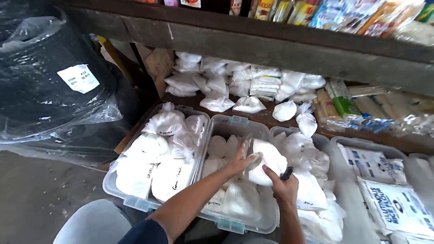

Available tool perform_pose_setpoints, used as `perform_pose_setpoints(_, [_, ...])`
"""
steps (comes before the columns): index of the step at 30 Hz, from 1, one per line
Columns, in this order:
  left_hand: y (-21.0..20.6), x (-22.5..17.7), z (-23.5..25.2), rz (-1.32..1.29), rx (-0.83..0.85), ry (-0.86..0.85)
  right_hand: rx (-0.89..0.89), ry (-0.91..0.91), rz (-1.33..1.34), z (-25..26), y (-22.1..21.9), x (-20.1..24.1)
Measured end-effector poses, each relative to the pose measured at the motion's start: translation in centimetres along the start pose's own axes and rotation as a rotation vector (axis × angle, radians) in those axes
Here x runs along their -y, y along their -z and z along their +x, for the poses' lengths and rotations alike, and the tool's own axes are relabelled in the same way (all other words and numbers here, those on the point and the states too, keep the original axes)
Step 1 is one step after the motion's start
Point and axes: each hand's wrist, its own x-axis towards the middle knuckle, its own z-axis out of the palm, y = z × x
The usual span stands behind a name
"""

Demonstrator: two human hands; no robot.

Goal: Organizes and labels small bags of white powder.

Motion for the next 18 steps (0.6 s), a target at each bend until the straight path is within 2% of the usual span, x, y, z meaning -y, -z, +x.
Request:
perform_pose_setpoints(1, [-1.3, 0.2, -0.3, -0.138, -0.04, 0.126, -0.012, -0.066, 0.05, 0.0, -0.3, 0.0])
perform_pose_setpoints(2, [-2.1, 0.7, -0.3, -0.143, -0.061, 0.211, -0.023, -0.092, 0.087, -0.1, -0.6, 0.0])
perform_pose_setpoints(4, [-1.8, 1.7, 0.7, 0.16, -0.072, 0.382, -0.051, -0.101, 0.142, -0.2, -0.5, 0.0])
perform_pose_setpoints(7, [2.3, 3.7, 2.8, 0.676, 0.022, 0.567, -0.12, -0.057, 0.104, -0.1, 0.1, 0.1])
perform_pose_setpoints(10, [6.1, 5.4, 3.3, 0.922, 0.095, 0.76, -0.167, -0.028, 0.048, 0.2, 0.0, -0.1])
perform_pose_setpoints(12, [6.8, 6.7, 3.6, 1.007, 0.165, 0.837, -0.173, -0.047, 0.062, 0.4, -0.4, -0.7])
perform_pose_setpoints(16, [6.1, 10.6, 4.2, 1.086, 0.108, 0.876, -0.177, -0.045, 0.056, 0.8, -0.9, -1.1])
perform_pose_setpoints(18, [5.8, 8.7, 4.4, 1.044, 0.139, 0.91, -0.188, -0.041, 0.047, 0.9, -0.9, -1.2])
